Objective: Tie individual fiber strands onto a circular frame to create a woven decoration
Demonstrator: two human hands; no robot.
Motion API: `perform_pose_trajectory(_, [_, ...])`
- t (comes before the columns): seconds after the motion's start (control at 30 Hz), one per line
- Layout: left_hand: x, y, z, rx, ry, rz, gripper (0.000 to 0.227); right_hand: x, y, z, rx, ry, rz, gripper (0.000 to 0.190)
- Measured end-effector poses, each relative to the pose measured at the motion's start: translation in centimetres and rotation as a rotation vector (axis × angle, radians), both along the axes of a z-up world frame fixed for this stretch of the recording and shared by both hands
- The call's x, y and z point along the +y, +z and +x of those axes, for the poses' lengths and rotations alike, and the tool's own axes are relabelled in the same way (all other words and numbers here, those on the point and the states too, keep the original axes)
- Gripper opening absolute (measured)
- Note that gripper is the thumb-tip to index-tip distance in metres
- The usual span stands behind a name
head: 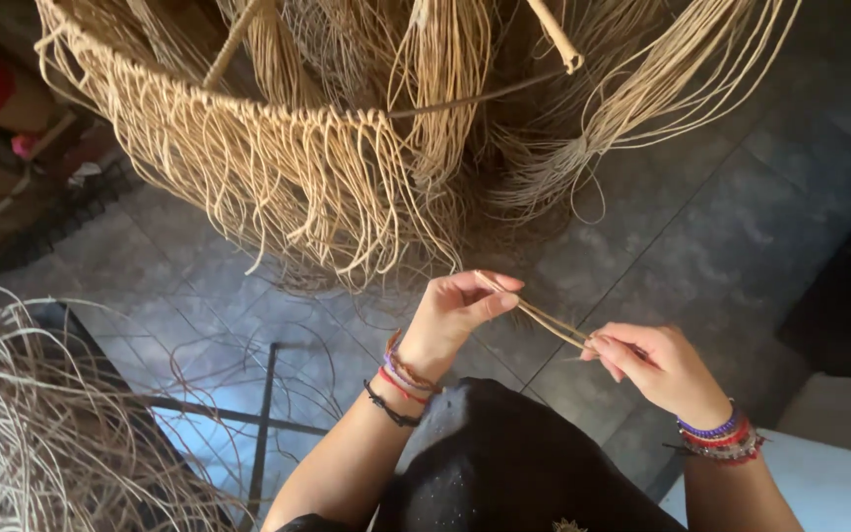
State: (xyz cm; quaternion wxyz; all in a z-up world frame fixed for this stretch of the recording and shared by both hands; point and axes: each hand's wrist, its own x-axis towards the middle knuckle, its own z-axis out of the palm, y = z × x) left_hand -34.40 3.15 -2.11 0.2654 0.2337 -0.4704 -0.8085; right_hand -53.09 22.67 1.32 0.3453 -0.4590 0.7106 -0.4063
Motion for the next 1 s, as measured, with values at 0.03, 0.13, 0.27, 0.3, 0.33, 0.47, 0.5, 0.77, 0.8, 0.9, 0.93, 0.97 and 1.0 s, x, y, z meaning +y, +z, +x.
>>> perform_pose_trajectory(0.03, [-0.4,0.0,0.1,-0.017,0.002,-0.024,0.024,-0.2,0.0,0.1,0.01,-0.003,-0.004,0.027])
perform_pose_trajectory(0.13, [-1.8,-0.1,0.5,-0.056,0.021,-0.145,0.019,-1.0,0.5,0.6,0.035,-0.011,-0.022,0.024])
perform_pose_trajectory(0.27, [-3.8,2.0,1.9,-0.165,0.096,-0.569,0.011,-2.8,1.8,1.8,0.248,0.018,-0.029,0.016])
perform_pose_trajectory(0.3, [-4.4,3.5,2.4,-0.162,0.094,-0.573,0.011,-3.2,2.2,1.8,0.251,0.015,-0.032,0.016])
perform_pose_trajectory(0.33, [-5.0,5.1,2.9,-0.201,0.203,-0.887,0.039,-3.6,2.5,1.8,0.333,0.041,-0.028,0.015])
perform_pose_trajectory(0.47, [-5.2,14.0,2.2,-0.042,0.008,-1.558,0.07,-6.2,4.1,2.7,0.62,0.261,-0.017,0.016])
perform_pose_trajectory(0.5, [-4.1,11.7,2.1,-0.043,0.007,-1.559,0.07,-6.9,4.7,3.2,0.618,0.262,-0.018,0.016])
perform_pose_trajectory(0.77, [-8.5,5.1,7.7,-0.736,-0.153,-1.692,0.03,-6.0,6.7,-1.0,0.578,0.019,0.08,0.014])
perform_pose_trajectory(0.8, [-9.5,4.8,9.2,-0.741,-0.147,-1.69,0.03,-5.4,6.6,-1.9,0.58,0.025,0.078,0.014])
perform_pose_trajectory(0.9, [-11.8,4.1,12.6,-1.132,-0.045,-1.594,0.013,-4.9,6.6,-3.7,0.531,-0.072,0.285,0.024])
perform_pose_trajectory(0.93, [-11.9,4.0,13.0,-1.033,-0.059,-1.743,0.013,-5.3,6.6,-3.6,0.573,-0.033,0.283,0.024])
perform_pose_trajectory(0.97, [-12.0,3.9,13.6,-0.928,-0.079,-1.887,0.013,-5.5,6.5,-3.2,0.61,0.005,0.283,0.024])
perform_pose_trajectory(1.0, [-10.8,6.1,12.2,-0.931,-0.081,-1.884,0.013,-6.5,6.5,-2.2,0.608,0.009,0.285,0.024])
